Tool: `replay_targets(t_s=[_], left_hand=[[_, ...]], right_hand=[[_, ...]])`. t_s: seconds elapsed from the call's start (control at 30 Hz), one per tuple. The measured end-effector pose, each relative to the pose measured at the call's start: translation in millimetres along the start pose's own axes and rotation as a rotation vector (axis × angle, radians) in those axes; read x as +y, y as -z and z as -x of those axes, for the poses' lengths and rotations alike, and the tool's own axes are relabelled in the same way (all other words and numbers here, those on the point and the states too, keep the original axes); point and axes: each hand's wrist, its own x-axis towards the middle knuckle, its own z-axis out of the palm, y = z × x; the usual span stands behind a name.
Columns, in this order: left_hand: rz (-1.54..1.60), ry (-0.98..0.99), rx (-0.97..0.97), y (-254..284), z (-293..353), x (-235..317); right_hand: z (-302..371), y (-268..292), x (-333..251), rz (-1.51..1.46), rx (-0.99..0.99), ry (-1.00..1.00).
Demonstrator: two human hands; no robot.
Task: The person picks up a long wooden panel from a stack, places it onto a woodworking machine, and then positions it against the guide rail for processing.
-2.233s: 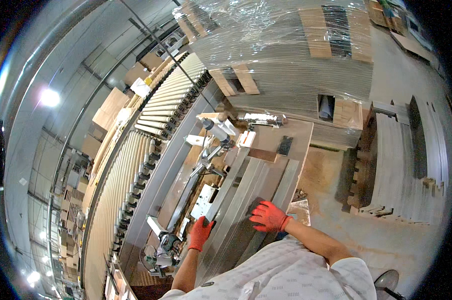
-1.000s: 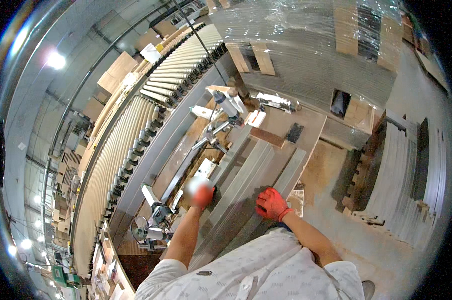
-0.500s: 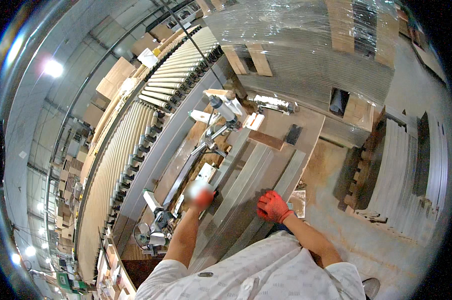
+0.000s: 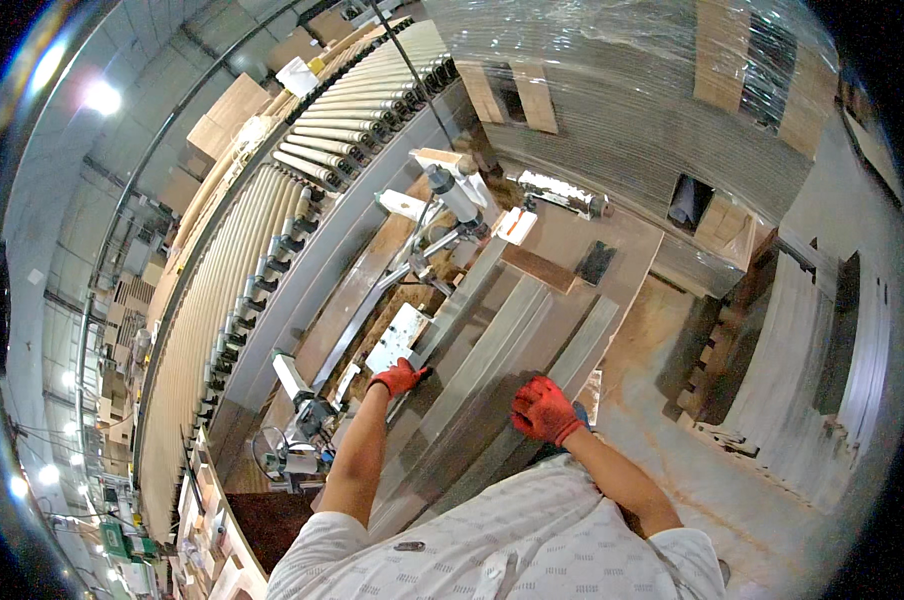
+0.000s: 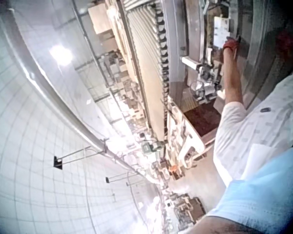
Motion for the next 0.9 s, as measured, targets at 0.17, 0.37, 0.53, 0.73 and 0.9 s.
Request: replay_targets(t_s=[0.17,0.37,0.53,0.73,0.9], left_hand=[[0.005,0.064,0.009,-20,-19,-32],[-0.024,0.069,0.145,-9,28,-48],[0.0,0.103,0.047,9,29,-37],[-0.036,0.062,0.029,20,21,-43],[-0.042,0.044,-0.007,25,20,-51]], right_hand=[[-7,4,-9,-0.02,-0.001,0.027],[-15,0,-22,-0.058,0.04,0.082],[-21,-1,-21,-0.003,0.043,0.057],[-26,0,-20,0.011,0.048,0.074],[-18,-8,-18,0.04,0.022,0.079]])
